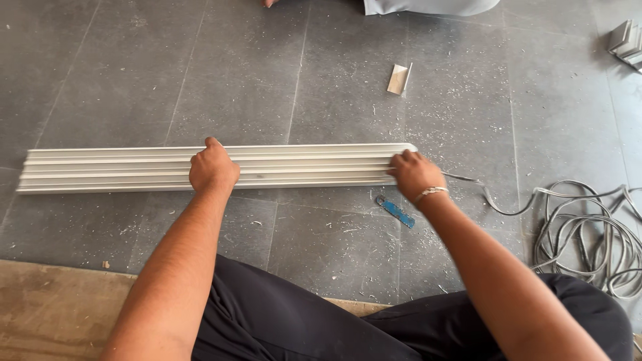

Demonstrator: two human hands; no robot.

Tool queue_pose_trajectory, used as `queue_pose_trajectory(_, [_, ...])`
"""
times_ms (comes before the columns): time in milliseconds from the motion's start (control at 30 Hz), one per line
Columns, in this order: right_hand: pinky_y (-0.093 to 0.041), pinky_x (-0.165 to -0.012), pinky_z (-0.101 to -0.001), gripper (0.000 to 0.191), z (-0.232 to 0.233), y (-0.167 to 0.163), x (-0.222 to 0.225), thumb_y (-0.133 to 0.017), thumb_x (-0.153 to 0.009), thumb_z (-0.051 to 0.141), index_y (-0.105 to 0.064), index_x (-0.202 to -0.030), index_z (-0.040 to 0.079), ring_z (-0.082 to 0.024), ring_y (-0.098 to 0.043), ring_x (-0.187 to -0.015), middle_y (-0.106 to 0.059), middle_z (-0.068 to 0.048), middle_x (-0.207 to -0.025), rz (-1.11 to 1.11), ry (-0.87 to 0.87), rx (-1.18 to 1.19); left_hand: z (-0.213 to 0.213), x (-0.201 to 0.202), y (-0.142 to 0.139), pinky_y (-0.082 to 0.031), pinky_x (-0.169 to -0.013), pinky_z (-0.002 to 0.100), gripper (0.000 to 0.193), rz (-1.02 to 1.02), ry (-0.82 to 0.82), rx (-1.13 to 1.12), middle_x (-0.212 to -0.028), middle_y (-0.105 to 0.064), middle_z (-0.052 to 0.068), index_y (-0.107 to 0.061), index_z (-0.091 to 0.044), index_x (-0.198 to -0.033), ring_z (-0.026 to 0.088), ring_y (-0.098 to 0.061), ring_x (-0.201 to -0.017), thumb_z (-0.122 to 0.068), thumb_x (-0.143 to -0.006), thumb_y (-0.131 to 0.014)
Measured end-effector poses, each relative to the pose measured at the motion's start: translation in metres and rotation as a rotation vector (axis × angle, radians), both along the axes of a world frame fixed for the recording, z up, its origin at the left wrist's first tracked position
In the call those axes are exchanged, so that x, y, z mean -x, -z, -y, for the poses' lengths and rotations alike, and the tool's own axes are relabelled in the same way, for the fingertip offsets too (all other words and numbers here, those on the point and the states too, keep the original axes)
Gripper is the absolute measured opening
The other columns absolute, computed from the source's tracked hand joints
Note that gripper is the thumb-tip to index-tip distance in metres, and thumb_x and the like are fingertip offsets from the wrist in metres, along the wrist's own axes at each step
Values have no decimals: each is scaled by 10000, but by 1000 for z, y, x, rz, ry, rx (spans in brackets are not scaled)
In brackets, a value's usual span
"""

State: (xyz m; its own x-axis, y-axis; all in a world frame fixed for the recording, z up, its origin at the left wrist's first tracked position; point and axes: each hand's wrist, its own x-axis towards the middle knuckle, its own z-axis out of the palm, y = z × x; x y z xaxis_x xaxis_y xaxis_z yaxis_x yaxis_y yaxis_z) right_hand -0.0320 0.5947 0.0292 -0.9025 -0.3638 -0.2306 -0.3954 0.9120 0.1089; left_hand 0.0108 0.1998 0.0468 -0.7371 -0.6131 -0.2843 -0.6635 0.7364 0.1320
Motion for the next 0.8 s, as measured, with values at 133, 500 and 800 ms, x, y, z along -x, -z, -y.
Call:
queue_pose_trajectory(133, [-582, -944, -383, 335, -45, -1, 7, -502, -1056, 428, -644, -1244, 189, -237, -662, -1157, -646, -68, -1269, 5, 125, -25, 13, 2, 1, -625, -797, 423, 482, -12, 10, 54, -1106, -722, 178, -549, -49, -1282, 319, -655, -1113, -130, -859, -765])
queue_pose_trajectory(500, [-495, -1096, -428, 458, -167, 0, 19, -389, -1069, 556, -680, -1278, 272, -220, -650, -1246, -686, -2, -1347, -81, 292, -258, 77, 14, 12, -619, -809, 439, 617, -39, -127, 117, -1120, -713, 189, -477, -41, -1414, 343, -634, -1124, -178, -887, -769])
queue_pose_trajectory(800, [-492, -1061, -424, 387, -185, 7, 18, -481, -1044, 587, -726, -1220, 344, -216, -664, -1233, -718, 39, -1312, -129, 372, -258, 130, 9, 16, -614, -801, 459, 534, -105, -203, 258, -1121, -718, 203, -534, -23, -1316, 390, -643, -1114, -176, -873, -790])
